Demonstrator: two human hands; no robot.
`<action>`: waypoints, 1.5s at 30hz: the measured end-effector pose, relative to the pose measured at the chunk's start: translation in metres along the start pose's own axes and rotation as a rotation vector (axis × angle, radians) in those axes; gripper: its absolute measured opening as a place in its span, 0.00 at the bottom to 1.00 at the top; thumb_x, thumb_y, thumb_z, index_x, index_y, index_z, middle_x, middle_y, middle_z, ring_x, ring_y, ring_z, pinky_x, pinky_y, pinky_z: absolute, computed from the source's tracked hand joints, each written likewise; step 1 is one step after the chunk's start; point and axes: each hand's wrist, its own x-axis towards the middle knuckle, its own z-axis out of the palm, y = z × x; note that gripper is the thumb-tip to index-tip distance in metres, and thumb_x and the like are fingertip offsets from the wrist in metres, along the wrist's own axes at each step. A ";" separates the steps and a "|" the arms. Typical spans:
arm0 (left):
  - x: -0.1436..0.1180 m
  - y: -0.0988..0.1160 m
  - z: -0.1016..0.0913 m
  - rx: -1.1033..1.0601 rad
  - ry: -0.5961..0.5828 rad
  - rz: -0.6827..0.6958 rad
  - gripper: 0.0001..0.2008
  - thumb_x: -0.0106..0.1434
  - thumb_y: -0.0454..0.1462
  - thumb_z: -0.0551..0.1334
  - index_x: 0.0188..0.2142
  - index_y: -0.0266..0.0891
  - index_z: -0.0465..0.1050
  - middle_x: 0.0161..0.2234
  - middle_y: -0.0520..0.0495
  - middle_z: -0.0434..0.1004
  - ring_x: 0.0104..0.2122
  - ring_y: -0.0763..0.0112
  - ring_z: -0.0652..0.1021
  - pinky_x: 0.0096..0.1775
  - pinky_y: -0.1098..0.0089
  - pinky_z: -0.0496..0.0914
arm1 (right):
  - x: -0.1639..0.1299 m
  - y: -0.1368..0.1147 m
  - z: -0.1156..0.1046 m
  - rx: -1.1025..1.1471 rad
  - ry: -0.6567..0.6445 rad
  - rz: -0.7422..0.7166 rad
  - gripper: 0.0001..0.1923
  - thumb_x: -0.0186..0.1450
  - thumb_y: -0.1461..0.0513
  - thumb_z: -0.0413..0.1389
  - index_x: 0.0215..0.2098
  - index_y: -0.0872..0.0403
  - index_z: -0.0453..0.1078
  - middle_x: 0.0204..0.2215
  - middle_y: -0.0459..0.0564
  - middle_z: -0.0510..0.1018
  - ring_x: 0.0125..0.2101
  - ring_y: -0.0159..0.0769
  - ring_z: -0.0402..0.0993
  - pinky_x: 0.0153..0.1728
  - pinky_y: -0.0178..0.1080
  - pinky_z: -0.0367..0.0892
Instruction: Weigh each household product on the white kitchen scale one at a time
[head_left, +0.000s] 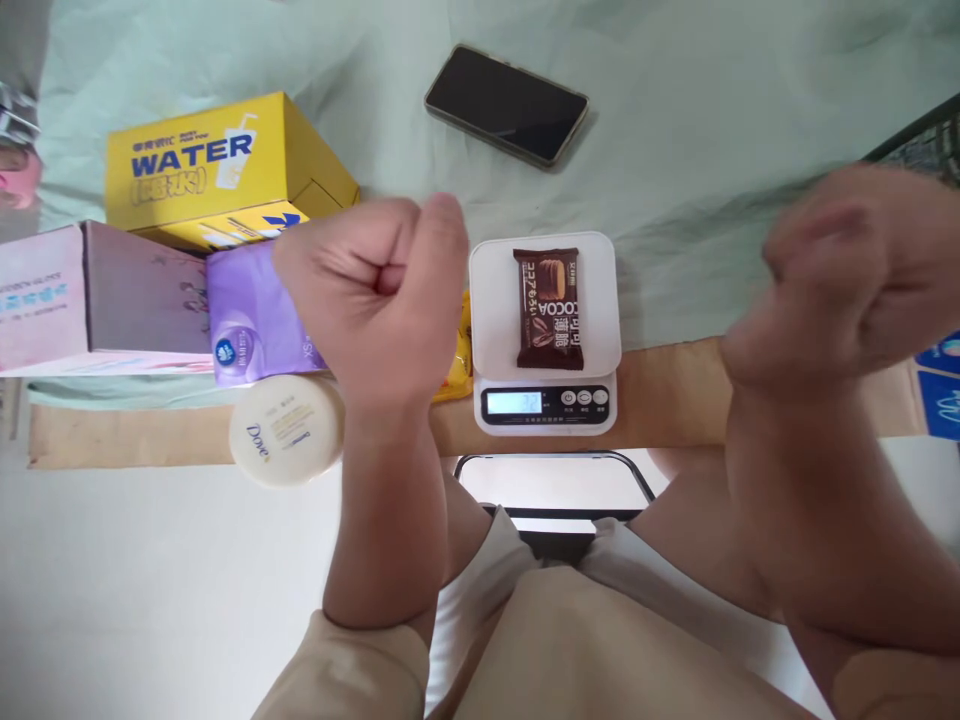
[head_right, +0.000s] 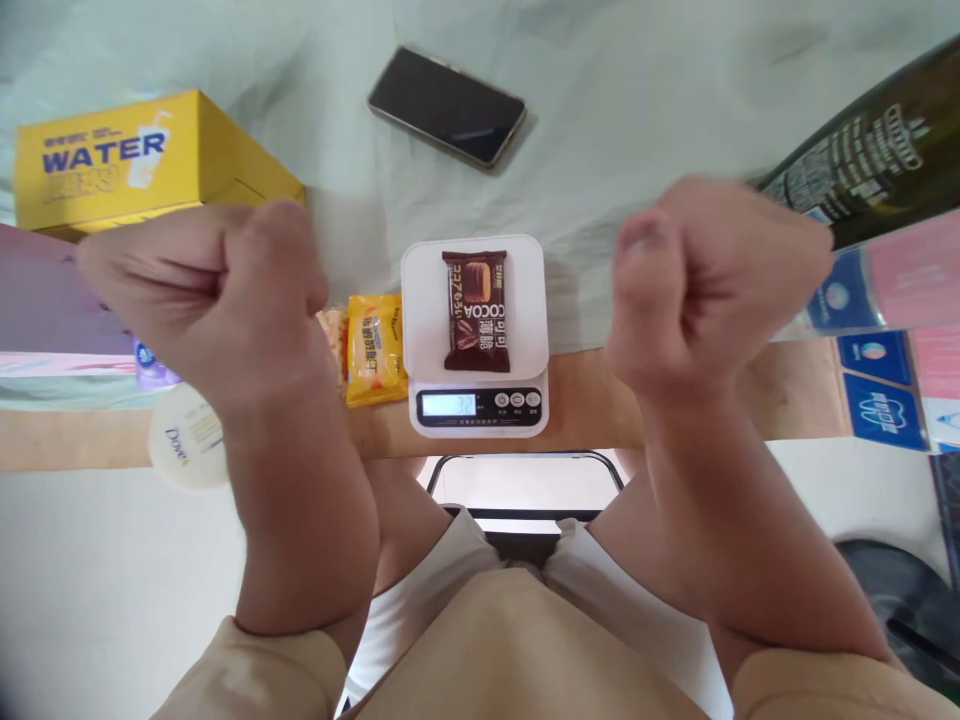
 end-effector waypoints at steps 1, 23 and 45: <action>-0.001 0.001 0.000 -0.014 -0.041 0.012 0.32 0.66 0.32 0.66 0.20 0.36 0.40 0.22 0.51 0.39 0.23 0.80 0.46 0.28 0.64 0.45 | -0.004 0.001 0.000 -0.006 0.062 -0.004 0.36 0.69 0.36 0.33 0.16 0.49 0.57 0.16 0.50 0.53 0.22 0.35 0.59 0.30 0.48 0.65; 0.008 0.008 0.014 0.705 -0.737 -0.667 0.26 0.64 0.48 0.58 0.16 0.41 0.49 0.17 0.52 0.47 0.21 0.76 0.51 0.27 0.65 0.48 | -0.041 0.006 0.031 0.245 -0.186 -0.111 0.15 0.72 0.55 0.50 0.42 0.50 0.79 0.29 0.46 0.78 0.33 0.31 0.72 0.42 0.40 0.67; -0.007 0.028 0.045 0.355 -0.894 -0.478 0.16 0.66 0.47 0.58 0.28 0.40 0.74 0.16 0.55 0.61 0.19 0.76 0.61 0.26 0.68 0.53 | -0.033 0.027 0.016 0.314 0.104 0.067 0.10 0.70 0.64 0.55 0.42 0.52 0.79 0.45 0.51 0.78 0.49 0.32 0.77 0.56 0.42 0.76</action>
